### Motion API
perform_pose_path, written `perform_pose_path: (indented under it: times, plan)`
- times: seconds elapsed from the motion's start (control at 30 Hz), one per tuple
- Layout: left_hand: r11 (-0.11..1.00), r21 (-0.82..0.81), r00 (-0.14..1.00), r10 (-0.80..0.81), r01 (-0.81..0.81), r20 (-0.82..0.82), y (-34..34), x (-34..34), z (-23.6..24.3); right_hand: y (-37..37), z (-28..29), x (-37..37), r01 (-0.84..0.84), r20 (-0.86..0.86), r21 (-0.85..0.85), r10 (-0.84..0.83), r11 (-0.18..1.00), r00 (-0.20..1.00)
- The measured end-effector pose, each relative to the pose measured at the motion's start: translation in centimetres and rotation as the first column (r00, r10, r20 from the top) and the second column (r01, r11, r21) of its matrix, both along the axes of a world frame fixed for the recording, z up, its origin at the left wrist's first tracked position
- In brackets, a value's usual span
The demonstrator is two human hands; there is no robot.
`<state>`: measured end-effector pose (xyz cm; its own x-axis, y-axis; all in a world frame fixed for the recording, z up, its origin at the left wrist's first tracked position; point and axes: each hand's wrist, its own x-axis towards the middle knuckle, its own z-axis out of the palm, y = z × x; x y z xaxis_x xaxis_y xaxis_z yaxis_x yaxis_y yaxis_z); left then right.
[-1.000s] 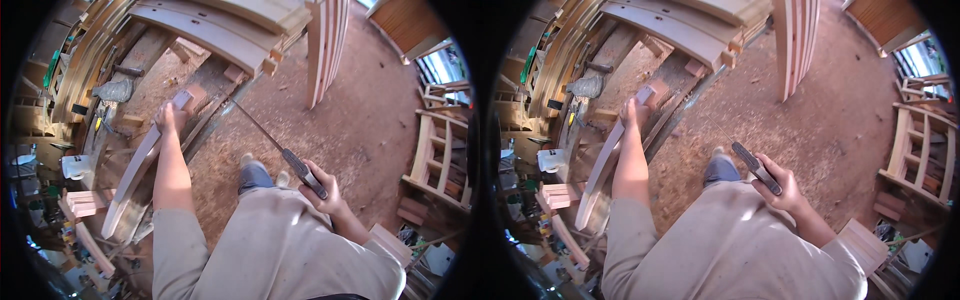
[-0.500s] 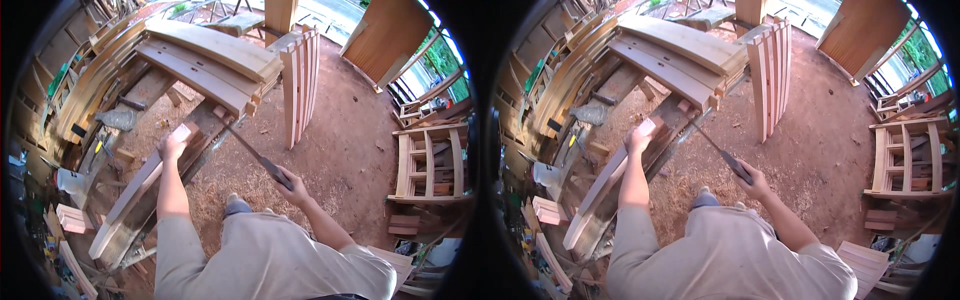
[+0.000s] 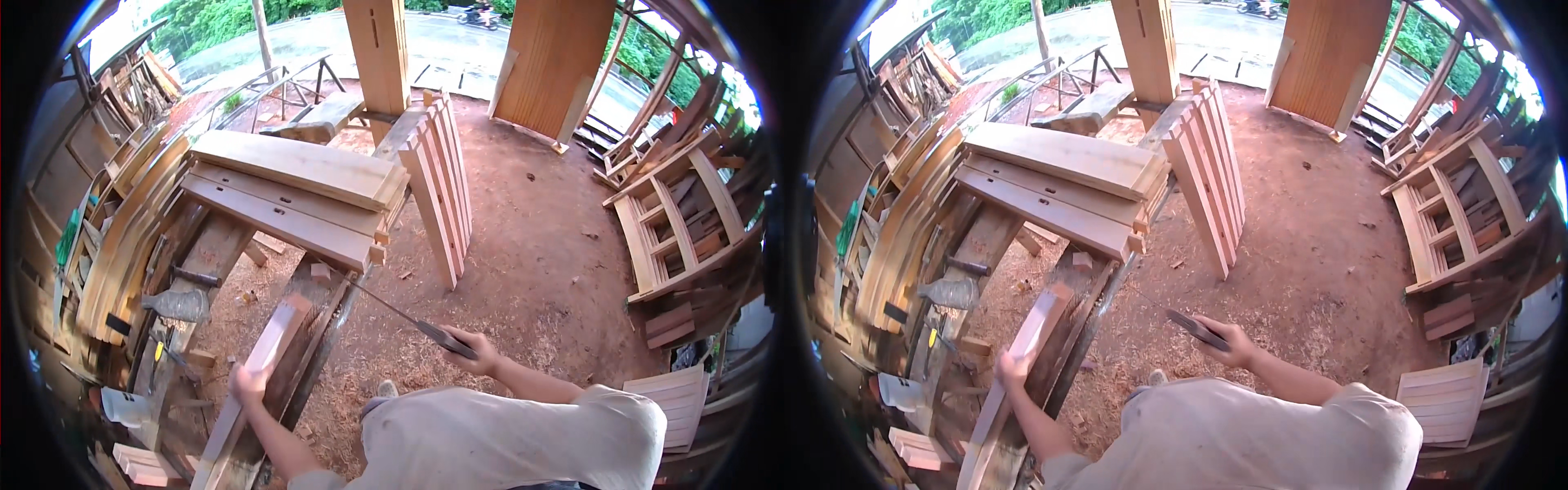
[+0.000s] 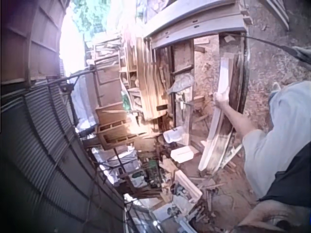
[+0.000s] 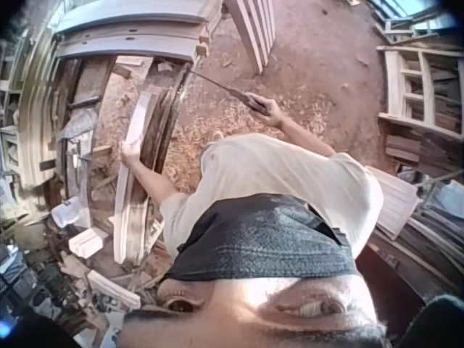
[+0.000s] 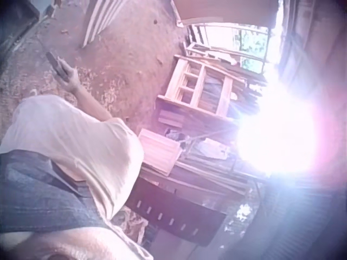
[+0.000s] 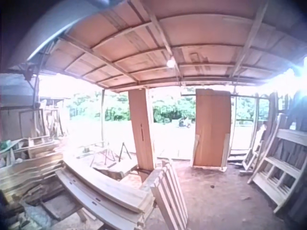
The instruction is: The person saws through a piece of wood by hand using a hand saw.
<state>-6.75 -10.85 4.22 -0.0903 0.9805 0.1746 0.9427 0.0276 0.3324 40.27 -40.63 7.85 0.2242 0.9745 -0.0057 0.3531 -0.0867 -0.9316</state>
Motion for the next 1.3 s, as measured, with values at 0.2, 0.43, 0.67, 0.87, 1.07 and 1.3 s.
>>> perform_pose_path:
  times: [0.2, 0.43, 0.67, 0.87, 1.07, 1.3]
  plan:
    - [0.990, -0.095, 0.978, 0.081, -0.100, -0.190, -2.8, -4.1, 0.7, -12.7, 2.3, 2.5, 0.099, 0.052, -0.081, -0.095, 0.992, 0.994]
    - [0.945, 0.326, 0.983, 0.070, -0.011, -0.170, -6.6, -2.4, -2.8, -16.2, 3.2, 2.2, 0.116, 0.099, -0.165, -0.101, 0.979, 0.990]
    - [0.955, 0.296, 0.976, 0.065, -0.001, -0.208, -12.3, -0.6, -6.5, -3.8, 2.0, -2.0, 0.034, 0.119, -0.089, -0.024, 0.995, 0.993]
    - [0.966, 0.242, 0.991, 0.116, -0.096, -0.068, -11.3, 0.7, -4.9, -1.8, 0.9, -2.2, 0.063, -0.080, -0.009, -0.063, 0.998, 0.995]
    - [0.953, 0.302, 0.996, -0.014, -0.012, 0.083, -8.2, 4.1, -5.8, -0.8, 3.6, -3.8, 0.066, -0.103, -0.054, -0.071, 0.996, 0.992]
    - [0.886, 0.272, 0.872, -0.437, 0.376, 0.218, 0.7, 17.5, -1.2, -1.5, 4.7, -6.4, 0.195, -0.047, 0.095, -0.191, 0.976, 0.980]
